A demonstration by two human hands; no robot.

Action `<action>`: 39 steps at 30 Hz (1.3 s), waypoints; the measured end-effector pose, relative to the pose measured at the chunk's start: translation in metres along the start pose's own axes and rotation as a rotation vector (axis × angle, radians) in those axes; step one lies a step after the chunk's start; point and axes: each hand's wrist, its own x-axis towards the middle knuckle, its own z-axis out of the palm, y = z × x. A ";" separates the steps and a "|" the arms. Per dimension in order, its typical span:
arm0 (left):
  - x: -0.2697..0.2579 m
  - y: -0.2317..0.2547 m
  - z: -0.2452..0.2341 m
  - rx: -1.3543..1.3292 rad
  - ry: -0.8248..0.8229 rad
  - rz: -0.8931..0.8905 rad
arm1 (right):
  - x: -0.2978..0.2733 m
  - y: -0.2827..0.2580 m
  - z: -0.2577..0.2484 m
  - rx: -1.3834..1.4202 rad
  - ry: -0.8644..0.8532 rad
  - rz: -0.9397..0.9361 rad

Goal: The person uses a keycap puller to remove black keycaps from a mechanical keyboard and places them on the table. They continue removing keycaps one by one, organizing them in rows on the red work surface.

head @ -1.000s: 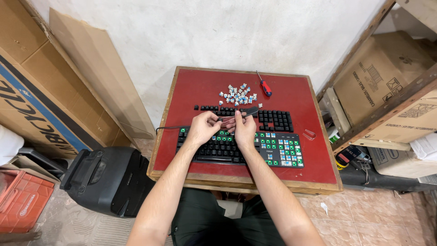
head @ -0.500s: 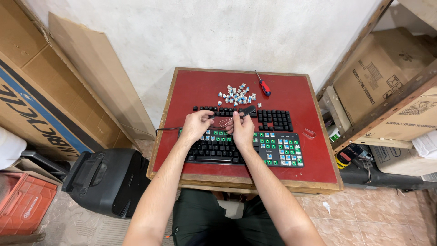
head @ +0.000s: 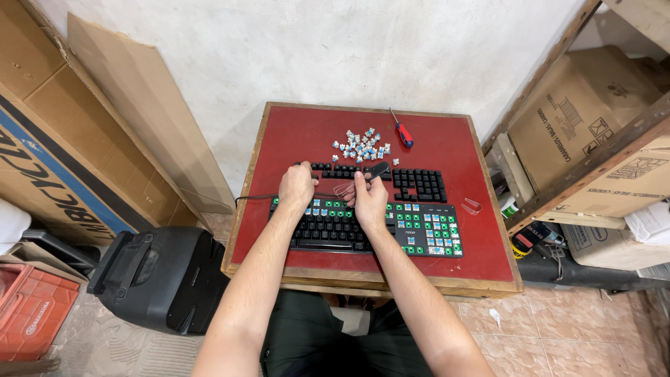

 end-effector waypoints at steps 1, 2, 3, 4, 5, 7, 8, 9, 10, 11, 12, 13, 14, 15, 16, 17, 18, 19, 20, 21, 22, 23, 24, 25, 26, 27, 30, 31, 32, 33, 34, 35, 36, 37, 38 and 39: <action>-0.003 0.004 -0.004 0.000 -0.001 0.001 | 0.000 0.000 0.000 -0.001 0.001 0.000; -0.007 0.008 -0.009 -0.002 -0.006 -0.002 | 0.000 0.000 0.000 0.005 0.003 0.002; -0.011 0.012 -0.014 -0.003 -0.010 -0.005 | -0.001 0.000 0.001 0.012 0.006 0.004; -0.011 0.013 -0.015 -0.003 -0.011 -0.005 | -0.001 0.000 0.001 0.011 0.006 0.005; -0.012 0.014 -0.016 0.003 -0.016 -0.003 | -0.002 0.000 0.001 0.016 0.008 0.007; -0.012 0.018 -0.020 0.009 -0.021 0.001 | -0.001 0.000 0.001 0.021 0.012 0.009; -0.013 0.019 -0.022 0.012 -0.020 0.004 | -0.001 0.000 0.002 0.023 0.011 0.009; -0.014 0.021 -0.024 0.014 -0.018 0.006 | -0.001 0.001 0.002 0.025 0.010 0.008; -0.017 0.023 -0.027 0.014 -0.018 0.006 | 0.000 0.001 0.001 0.024 0.010 0.008; -0.019 0.026 -0.029 0.016 -0.019 0.013 | 0.000 0.001 0.001 0.013 0.009 0.007; -0.021 0.028 -0.032 0.016 -0.019 0.020 | 0.001 0.001 0.001 0.001 0.008 0.005; -0.022 0.027 -0.032 0.015 -0.019 0.020 | 0.000 0.001 0.001 0.000 0.007 0.005; -0.022 0.028 -0.032 0.025 -0.014 0.039 | 0.000 0.000 0.001 0.003 0.009 0.008; -0.022 0.028 -0.033 0.035 -0.009 0.058 | -0.001 -0.001 0.001 0.007 0.011 0.011; -0.021 0.027 -0.033 0.035 -0.010 0.057 | 0.000 0.001 0.001 0.007 0.010 0.012; -0.021 0.027 -0.032 0.059 -0.011 0.067 | 0.000 0.002 0.001 0.001 0.012 0.006; -0.020 0.026 -0.032 0.083 -0.013 0.077 | 0.001 0.003 0.001 -0.004 0.014 -0.001; -0.019 0.025 -0.030 0.083 -0.013 0.078 | 0.001 0.002 0.001 -0.004 0.014 -0.001; -0.018 0.025 -0.028 0.083 -0.011 0.077 | 0.000 0.000 0.000 -0.007 0.010 -0.003; -0.017 0.024 -0.026 0.083 -0.008 0.077 | -0.001 -0.001 0.000 -0.010 0.007 -0.004; -0.014 0.021 -0.022 0.083 -0.008 0.077 | 0.000 0.000 0.000 -0.011 0.008 -0.005; -0.010 0.018 -0.019 0.074 -0.009 0.080 | 0.001 0.001 -0.001 -0.011 0.005 -0.008; -0.007 0.015 -0.015 0.066 -0.009 0.081 | 0.001 0.003 -0.001 -0.011 0.002 -0.009; -0.007 0.015 -0.014 0.066 -0.010 0.082 | 0.002 0.004 -0.001 -0.011 0.002 -0.010; -0.007 0.015 -0.014 0.066 -0.009 0.080 | 0.002 0.005 -0.001 -0.010 0.003 -0.012; -0.007 0.015 -0.014 0.067 -0.008 0.079 | 0.003 0.006 -0.001 -0.009 0.003 -0.015; -0.006 0.015 -0.013 0.073 -0.005 0.078 | 0.002 0.005 -0.002 -0.017 0.000 -0.016; -0.005 0.013 -0.011 0.073 -0.005 0.077 | 0.002 0.005 -0.001 -0.017 0.000 -0.016; -0.005 0.012 -0.010 0.063 -0.005 0.077 | 0.002 0.005 -0.001 -0.015 0.003 -0.012; -0.004 0.012 -0.008 0.054 -0.004 0.076 | 0.002 0.005 -0.001 -0.012 0.007 -0.008; -0.002 0.011 -0.007 0.054 -0.004 0.077 | 0.002 0.004 -0.001 -0.012 0.008 -0.008; 0.000 0.010 -0.006 0.070 -0.002 0.078 | 0.002 0.003 -0.001 -0.017 0.003 -0.010; 0.001 0.008 -0.004 0.085 0.001 0.079 | 0.001 0.002 -0.001 -0.022 -0.001 -0.011; 0.002 0.008 -0.004 0.085 0.001 0.079 | 0.001 0.003 -0.002 -0.022 -0.002 -0.011; 0.002 0.007 -0.003 0.091 0.010 0.082 | 0.001 0.004 -0.002 -0.032 -0.007 -0.017; 0.003 0.007 -0.002 0.097 0.020 0.085 | 0.001 0.005 -0.002 -0.041 -0.013 -0.023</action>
